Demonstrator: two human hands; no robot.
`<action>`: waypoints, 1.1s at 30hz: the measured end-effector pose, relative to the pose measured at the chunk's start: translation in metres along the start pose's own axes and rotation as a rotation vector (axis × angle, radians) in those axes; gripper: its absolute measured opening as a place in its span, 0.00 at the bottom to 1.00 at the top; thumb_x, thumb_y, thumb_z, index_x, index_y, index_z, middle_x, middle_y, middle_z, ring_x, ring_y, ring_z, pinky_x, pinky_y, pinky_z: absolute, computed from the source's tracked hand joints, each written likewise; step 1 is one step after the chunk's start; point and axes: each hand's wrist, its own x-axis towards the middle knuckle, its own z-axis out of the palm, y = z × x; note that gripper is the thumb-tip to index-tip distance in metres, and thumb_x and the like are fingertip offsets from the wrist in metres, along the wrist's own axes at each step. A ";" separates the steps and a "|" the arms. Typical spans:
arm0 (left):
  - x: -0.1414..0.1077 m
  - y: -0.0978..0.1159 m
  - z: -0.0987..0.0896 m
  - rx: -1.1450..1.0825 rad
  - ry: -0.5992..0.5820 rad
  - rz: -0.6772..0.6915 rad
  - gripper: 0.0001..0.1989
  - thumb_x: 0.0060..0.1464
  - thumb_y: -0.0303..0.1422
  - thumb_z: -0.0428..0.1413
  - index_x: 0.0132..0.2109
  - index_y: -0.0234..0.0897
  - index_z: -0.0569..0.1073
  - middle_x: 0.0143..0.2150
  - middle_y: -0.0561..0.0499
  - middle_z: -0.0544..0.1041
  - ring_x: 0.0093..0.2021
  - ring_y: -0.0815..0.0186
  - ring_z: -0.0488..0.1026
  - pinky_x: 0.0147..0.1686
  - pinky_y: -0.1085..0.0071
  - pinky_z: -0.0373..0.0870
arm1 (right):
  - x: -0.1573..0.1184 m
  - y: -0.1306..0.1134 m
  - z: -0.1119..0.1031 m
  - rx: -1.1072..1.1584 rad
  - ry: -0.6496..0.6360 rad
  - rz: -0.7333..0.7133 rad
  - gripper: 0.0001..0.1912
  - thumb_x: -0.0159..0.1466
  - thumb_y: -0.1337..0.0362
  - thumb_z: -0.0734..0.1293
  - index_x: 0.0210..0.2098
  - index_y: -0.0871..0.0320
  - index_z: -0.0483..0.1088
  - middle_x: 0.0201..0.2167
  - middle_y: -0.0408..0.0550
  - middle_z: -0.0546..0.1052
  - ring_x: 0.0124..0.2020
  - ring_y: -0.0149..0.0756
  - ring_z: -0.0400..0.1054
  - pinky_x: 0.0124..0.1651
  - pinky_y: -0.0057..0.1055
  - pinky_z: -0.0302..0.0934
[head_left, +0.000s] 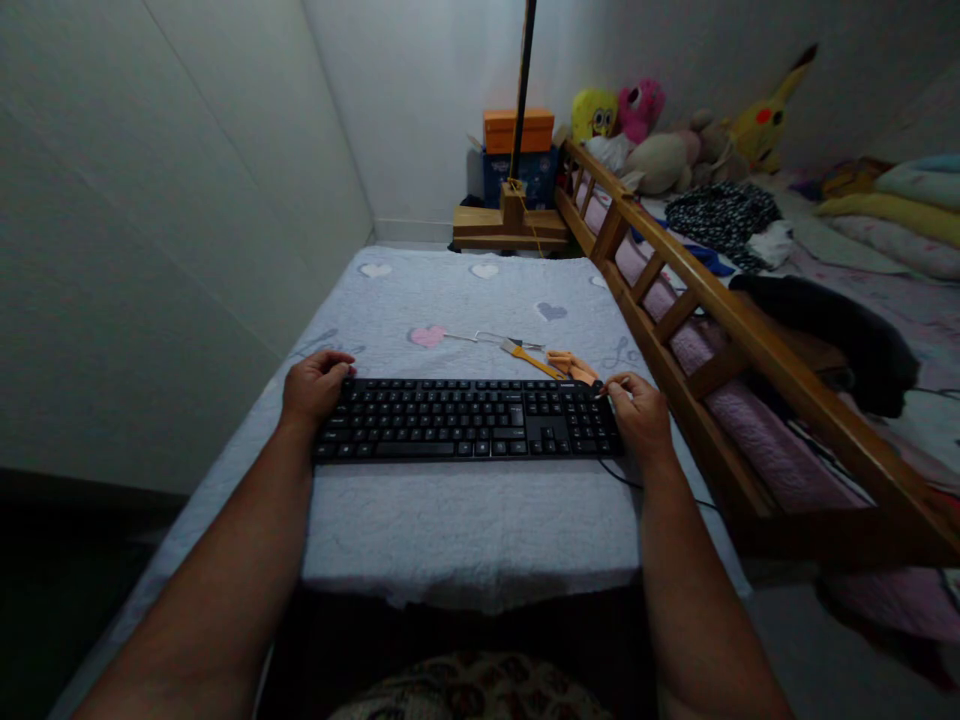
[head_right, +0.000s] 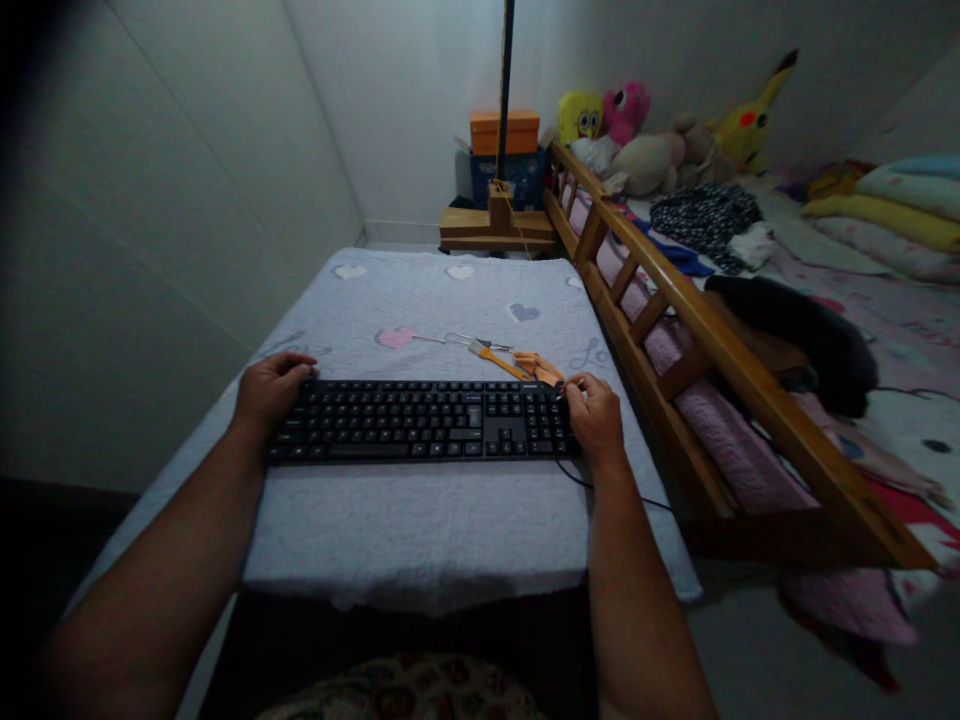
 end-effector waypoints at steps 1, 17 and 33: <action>0.000 0.000 0.000 0.000 0.002 0.001 0.10 0.44 0.37 0.57 0.35 0.40 0.77 0.32 0.51 0.80 0.35 0.59 0.76 0.42 0.64 0.74 | 0.000 0.000 0.000 -0.001 0.003 -0.002 0.11 0.62 0.58 0.61 0.30 0.53 0.72 0.31 0.48 0.79 0.38 0.44 0.72 0.46 0.38 0.62; 0.000 0.000 0.000 0.001 0.011 0.000 0.11 0.43 0.37 0.56 0.35 0.41 0.78 0.31 0.51 0.80 0.35 0.59 0.77 0.42 0.64 0.74 | 0.001 0.003 0.004 0.000 0.007 -0.012 0.12 0.63 0.56 0.62 0.32 0.53 0.74 0.35 0.49 0.81 0.42 0.46 0.73 0.51 0.42 0.62; 0.000 0.001 0.001 0.004 0.008 0.005 0.09 0.44 0.36 0.56 0.35 0.41 0.77 0.30 0.51 0.79 0.34 0.59 0.76 0.41 0.63 0.75 | 0.002 0.004 0.004 -0.026 0.021 -0.010 0.12 0.64 0.57 0.61 0.32 0.53 0.73 0.33 0.49 0.80 0.41 0.46 0.72 0.50 0.41 0.61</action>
